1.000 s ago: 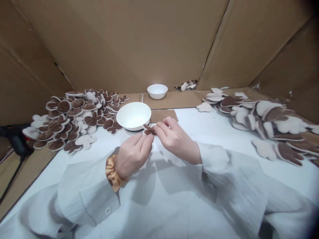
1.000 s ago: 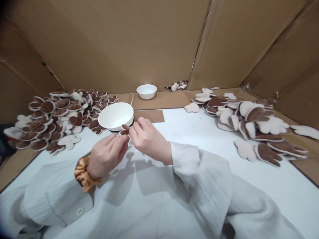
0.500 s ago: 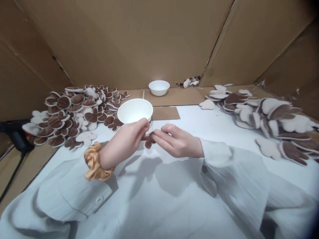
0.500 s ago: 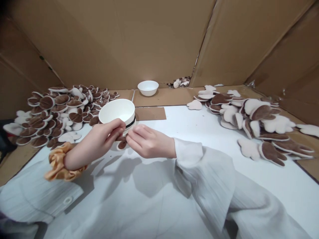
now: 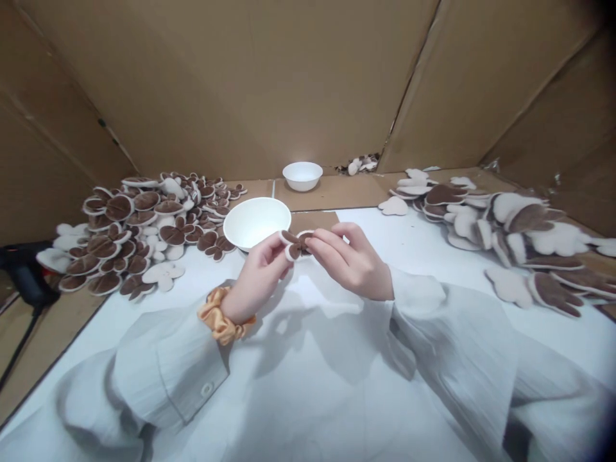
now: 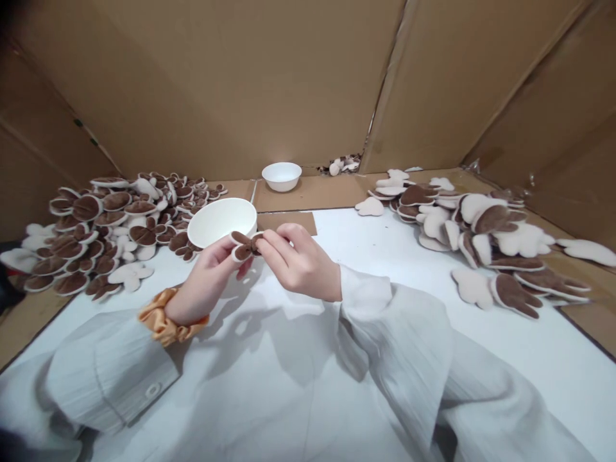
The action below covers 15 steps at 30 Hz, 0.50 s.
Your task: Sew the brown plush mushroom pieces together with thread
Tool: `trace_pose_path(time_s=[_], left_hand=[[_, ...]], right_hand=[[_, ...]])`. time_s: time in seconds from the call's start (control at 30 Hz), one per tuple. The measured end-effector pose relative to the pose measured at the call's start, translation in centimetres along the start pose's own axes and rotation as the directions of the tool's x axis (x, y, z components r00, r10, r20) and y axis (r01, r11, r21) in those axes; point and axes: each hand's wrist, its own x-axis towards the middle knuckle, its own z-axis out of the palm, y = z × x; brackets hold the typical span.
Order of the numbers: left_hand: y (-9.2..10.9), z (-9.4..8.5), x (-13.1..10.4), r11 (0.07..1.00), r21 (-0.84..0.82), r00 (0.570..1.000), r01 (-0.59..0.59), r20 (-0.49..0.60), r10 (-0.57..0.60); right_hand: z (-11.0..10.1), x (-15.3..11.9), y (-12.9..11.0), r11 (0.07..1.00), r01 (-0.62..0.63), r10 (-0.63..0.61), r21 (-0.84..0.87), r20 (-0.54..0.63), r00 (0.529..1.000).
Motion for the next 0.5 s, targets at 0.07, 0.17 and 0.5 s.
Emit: trace_pose_path(time_s=[0.07,0.17,0.5], left_hand=[[-0.1,0.8,0.4,0.998,-0.016,0.998,-0.056,-0.034,0.055],[-0.4,1.8,1.0,0.996,-0.086,1.0,-0.022,0.013,0.023],[-1.0,1.6,2.0,0.975,0.22,0.999,-0.025,0.036,0.018]], right_hand=[[0.2,-0.1,0.1,0.999,-0.044,0.045,-0.007,0.018,0.999],[0.3,-0.3,0.5,0.997,-0.068,0.07,-0.032,0.051,0.996],[-0.2,-1.0,1.9,0.96,-0.274,0.267,0.059,0.097,0.959]])
